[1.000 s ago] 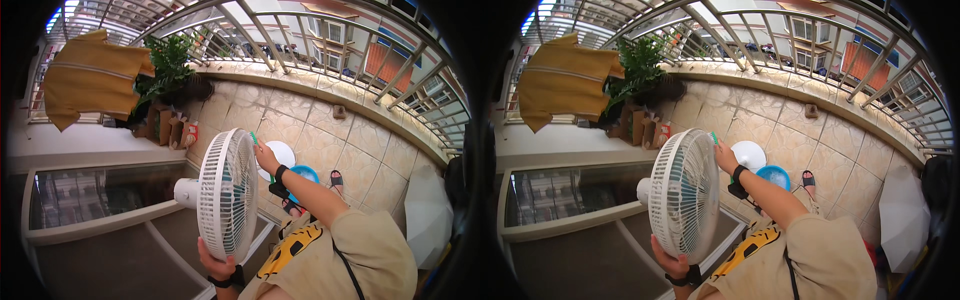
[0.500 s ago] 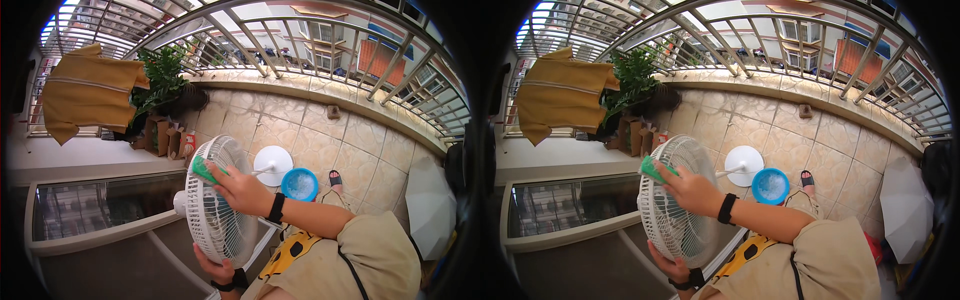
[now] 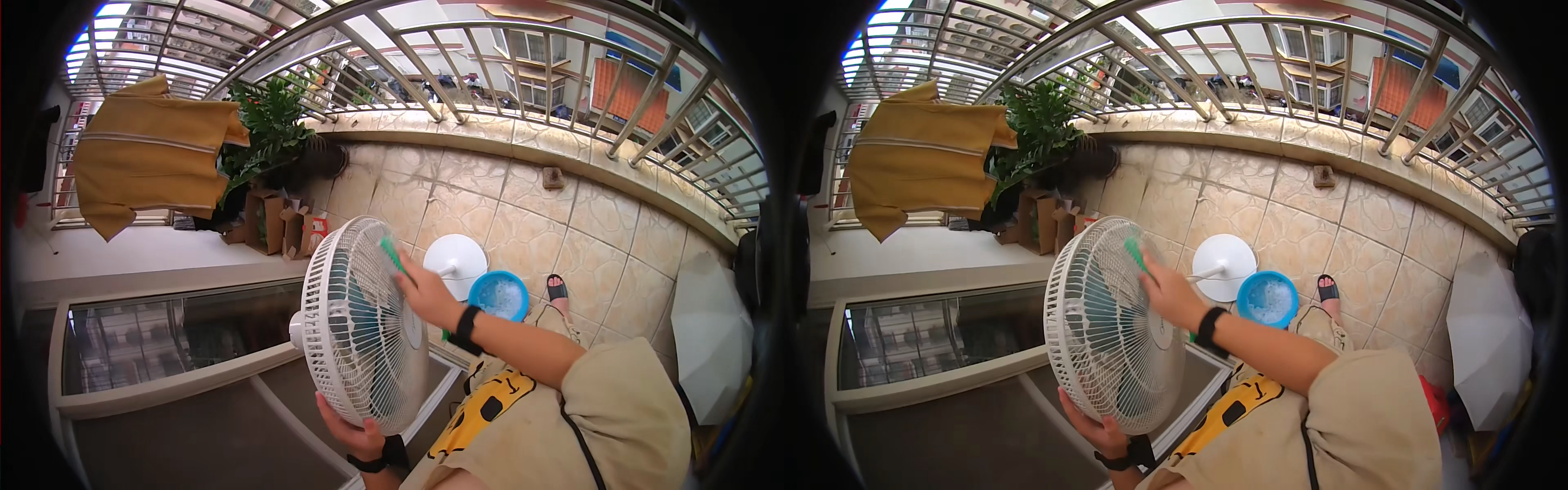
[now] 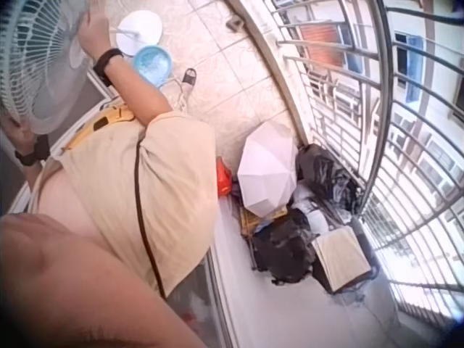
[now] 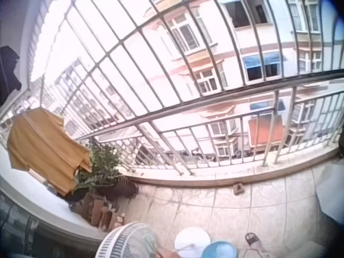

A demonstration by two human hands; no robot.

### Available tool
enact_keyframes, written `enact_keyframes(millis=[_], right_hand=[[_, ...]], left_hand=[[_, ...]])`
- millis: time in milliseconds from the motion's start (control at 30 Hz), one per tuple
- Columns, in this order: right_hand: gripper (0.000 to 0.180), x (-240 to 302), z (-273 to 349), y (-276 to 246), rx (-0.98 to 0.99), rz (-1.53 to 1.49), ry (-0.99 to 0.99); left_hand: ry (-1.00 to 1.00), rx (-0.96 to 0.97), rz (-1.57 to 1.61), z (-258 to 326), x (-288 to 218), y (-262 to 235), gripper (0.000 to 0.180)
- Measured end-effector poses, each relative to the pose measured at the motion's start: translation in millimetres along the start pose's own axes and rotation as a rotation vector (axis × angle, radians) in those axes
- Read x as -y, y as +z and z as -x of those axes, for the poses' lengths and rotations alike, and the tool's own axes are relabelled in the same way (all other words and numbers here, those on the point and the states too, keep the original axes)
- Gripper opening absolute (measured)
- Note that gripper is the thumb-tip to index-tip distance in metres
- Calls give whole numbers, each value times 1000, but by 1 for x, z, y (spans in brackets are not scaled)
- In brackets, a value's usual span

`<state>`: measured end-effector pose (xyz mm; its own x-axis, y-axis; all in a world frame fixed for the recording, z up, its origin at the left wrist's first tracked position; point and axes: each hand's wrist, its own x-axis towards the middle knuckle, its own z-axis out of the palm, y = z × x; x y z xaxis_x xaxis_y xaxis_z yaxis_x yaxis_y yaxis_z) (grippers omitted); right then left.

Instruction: The person is cleaning the blades and cage of a floor fan using a brush and soapy water.

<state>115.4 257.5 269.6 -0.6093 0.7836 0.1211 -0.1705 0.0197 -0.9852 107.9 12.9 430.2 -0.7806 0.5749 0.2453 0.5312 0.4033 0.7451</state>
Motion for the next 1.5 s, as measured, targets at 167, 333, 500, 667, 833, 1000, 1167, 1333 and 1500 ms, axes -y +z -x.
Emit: enact_keyframes(millis=[167,333,500,667,833,1000,1167,1333,1500], right_hand=[[58,34,34,-22,94,33,-12],[55,55,-15,-23,-6,87,-120],[56,30,-1,-15,-75,54,-190],[55,23,23,-38,38,159,-120],[53,38,-36,-46,-150,78,-107],[55,10,-1,-57,-2,160,-187],[59,-11,31,-99,348,389,-114],[62,-18,52,-181,426,515,49],[55,-34,76,-283,179,500,40]], left_hand=[[20,-8,-23,-1,8,-5,115],[13,37,-64,4,3,-2,114],[52,80,-118,-5,2,-3,113],[63,75,-109,0,-1,-5,109],[100,179,-126,-2,-1,-2,110],[127,149,-201,0,-2,-5,109],[184,59,-290,-4,-2,0,107],[78,186,-302,-2,-18,0,105],[51,193,-347,-2,-47,-1,92]])
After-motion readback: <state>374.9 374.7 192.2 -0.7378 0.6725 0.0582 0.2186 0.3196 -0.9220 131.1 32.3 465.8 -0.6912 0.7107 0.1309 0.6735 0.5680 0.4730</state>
